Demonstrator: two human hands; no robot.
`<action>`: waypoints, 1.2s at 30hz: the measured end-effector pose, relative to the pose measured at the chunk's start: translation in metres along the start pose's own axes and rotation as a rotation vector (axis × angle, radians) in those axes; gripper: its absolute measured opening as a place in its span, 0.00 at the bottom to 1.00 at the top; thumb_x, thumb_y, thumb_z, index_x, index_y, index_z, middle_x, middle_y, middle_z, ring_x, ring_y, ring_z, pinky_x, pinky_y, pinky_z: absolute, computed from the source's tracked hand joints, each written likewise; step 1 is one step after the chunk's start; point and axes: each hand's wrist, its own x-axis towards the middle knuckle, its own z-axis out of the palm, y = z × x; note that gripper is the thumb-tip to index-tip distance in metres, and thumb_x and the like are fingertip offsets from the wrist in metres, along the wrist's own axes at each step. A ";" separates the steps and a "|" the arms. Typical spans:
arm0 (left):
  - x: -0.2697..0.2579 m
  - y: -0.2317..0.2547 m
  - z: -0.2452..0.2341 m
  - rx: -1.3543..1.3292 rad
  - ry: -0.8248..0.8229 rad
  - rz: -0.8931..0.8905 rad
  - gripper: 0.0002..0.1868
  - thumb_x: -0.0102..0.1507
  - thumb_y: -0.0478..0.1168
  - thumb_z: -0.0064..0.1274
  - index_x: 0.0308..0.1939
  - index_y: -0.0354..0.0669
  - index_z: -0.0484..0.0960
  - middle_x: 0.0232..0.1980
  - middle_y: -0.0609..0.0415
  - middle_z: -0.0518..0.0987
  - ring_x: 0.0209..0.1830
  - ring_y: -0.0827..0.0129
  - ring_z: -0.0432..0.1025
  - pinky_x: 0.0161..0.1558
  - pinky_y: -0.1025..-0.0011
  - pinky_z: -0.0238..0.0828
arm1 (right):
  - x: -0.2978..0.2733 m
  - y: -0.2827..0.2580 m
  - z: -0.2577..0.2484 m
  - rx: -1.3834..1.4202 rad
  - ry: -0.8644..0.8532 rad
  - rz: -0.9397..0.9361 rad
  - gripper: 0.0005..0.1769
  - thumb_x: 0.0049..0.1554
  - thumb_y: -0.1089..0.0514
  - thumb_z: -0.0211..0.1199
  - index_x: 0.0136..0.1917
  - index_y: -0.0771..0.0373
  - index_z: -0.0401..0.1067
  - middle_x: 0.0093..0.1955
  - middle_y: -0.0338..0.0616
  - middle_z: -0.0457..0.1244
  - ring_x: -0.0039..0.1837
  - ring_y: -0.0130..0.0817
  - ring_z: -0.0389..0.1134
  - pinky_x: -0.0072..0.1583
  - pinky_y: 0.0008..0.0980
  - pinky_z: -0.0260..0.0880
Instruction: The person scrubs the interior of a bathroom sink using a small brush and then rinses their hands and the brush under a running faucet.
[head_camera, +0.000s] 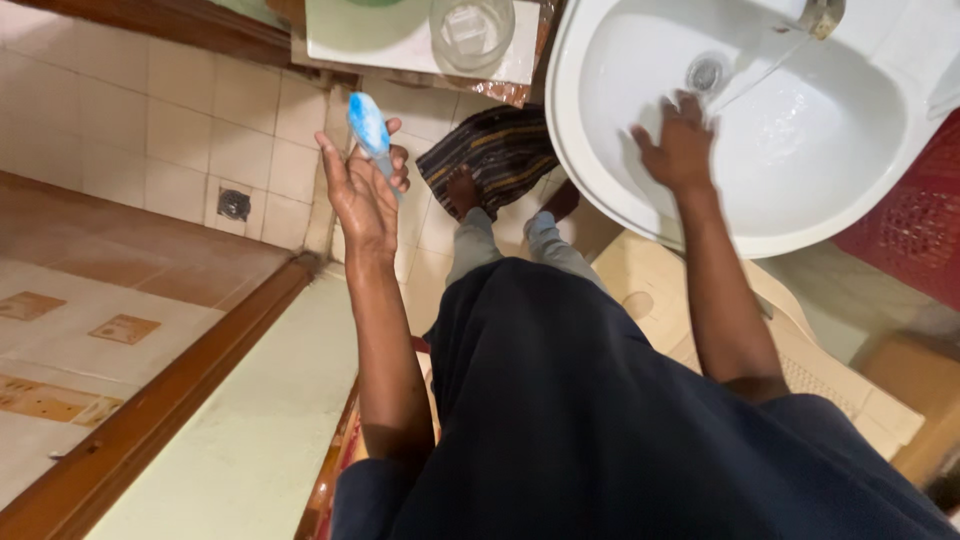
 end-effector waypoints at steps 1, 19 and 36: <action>0.001 -0.002 0.000 -0.012 0.013 0.000 0.50 0.70 0.73 0.23 0.61 0.26 0.76 0.33 0.53 0.70 0.31 0.71 0.60 0.36 0.74 0.58 | -0.010 -0.027 0.005 0.169 0.087 -0.008 0.41 0.67 0.38 0.57 0.79 0.71 0.57 0.82 0.63 0.48 0.84 0.60 0.46 0.80 0.65 0.44; 0.030 -0.002 -0.005 0.040 -0.004 -0.115 0.51 0.67 0.75 0.25 0.63 0.28 0.73 0.40 0.53 0.76 0.31 0.69 0.63 0.36 0.73 0.59 | -0.050 -0.127 0.045 0.085 0.500 -0.235 0.45 0.72 0.34 0.48 0.81 0.75 0.47 0.81 0.68 0.51 0.82 0.60 0.53 0.80 0.50 0.56; 0.042 -0.014 0.052 0.174 -0.142 -0.146 0.54 0.68 0.77 0.25 0.65 0.24 0.73 0.35 0.51 0.71 0.32 0.69 0.61 0.37 0.73 0.58 | -0.032 0.255 -0.005 0.071 0.329 0.352 0.39 0.70 0.37 0.40 0.72 0.77 0.52 0.72 0.67 0.52 0.72 0.55 0.50 0.70 0.51 0.48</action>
